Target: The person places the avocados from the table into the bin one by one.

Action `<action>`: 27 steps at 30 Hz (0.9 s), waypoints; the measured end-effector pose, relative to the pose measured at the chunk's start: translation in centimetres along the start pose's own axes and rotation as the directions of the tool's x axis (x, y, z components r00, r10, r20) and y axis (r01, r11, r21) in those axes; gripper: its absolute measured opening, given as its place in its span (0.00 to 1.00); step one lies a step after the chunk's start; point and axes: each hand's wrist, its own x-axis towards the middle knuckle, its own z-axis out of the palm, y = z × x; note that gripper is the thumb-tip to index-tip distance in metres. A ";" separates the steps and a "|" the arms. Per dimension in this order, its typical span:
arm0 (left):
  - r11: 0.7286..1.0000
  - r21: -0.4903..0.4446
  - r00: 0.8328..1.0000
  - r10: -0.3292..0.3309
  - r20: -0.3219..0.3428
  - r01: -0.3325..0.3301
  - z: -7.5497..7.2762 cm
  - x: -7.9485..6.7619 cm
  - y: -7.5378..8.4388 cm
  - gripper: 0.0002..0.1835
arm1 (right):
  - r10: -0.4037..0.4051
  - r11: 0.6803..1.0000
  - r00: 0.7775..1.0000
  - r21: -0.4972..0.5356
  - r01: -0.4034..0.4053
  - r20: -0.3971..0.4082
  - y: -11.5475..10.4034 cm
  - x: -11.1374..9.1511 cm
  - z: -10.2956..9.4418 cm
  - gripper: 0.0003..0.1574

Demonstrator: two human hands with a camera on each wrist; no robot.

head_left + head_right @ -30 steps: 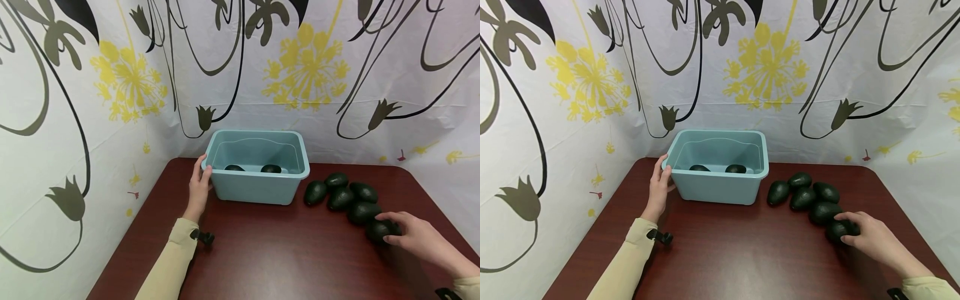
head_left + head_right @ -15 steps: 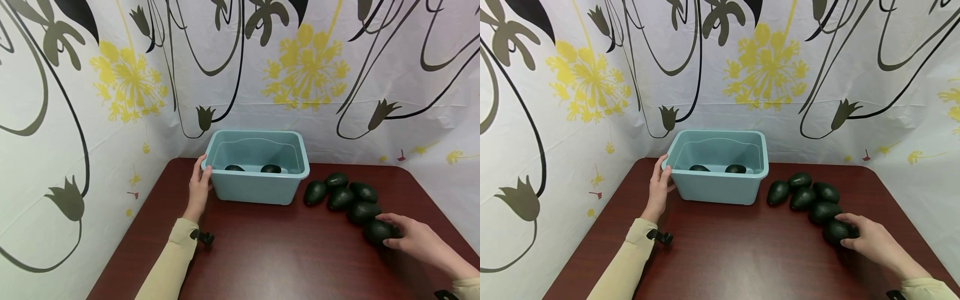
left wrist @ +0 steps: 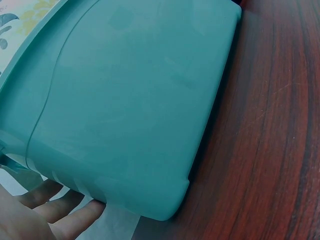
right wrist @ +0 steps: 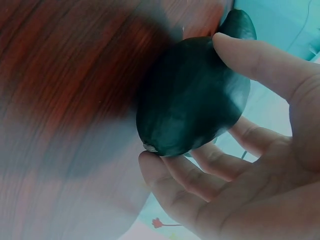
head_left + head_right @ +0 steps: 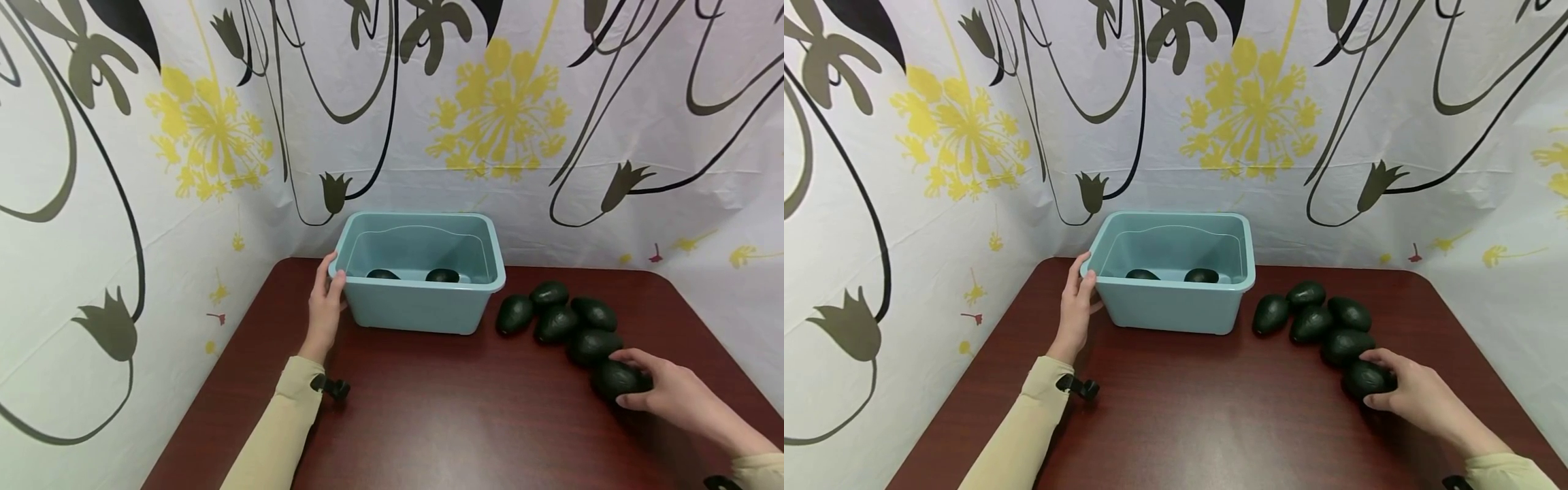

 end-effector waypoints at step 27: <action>1.000 -0.001 1.000 -0.007 0.001 0.007 -0.1 0.1 -0.1 0.30 | 0.017 1.000 1.000 0.004 -0.017 -0.017 -0.6 -0.1 0.3 0.48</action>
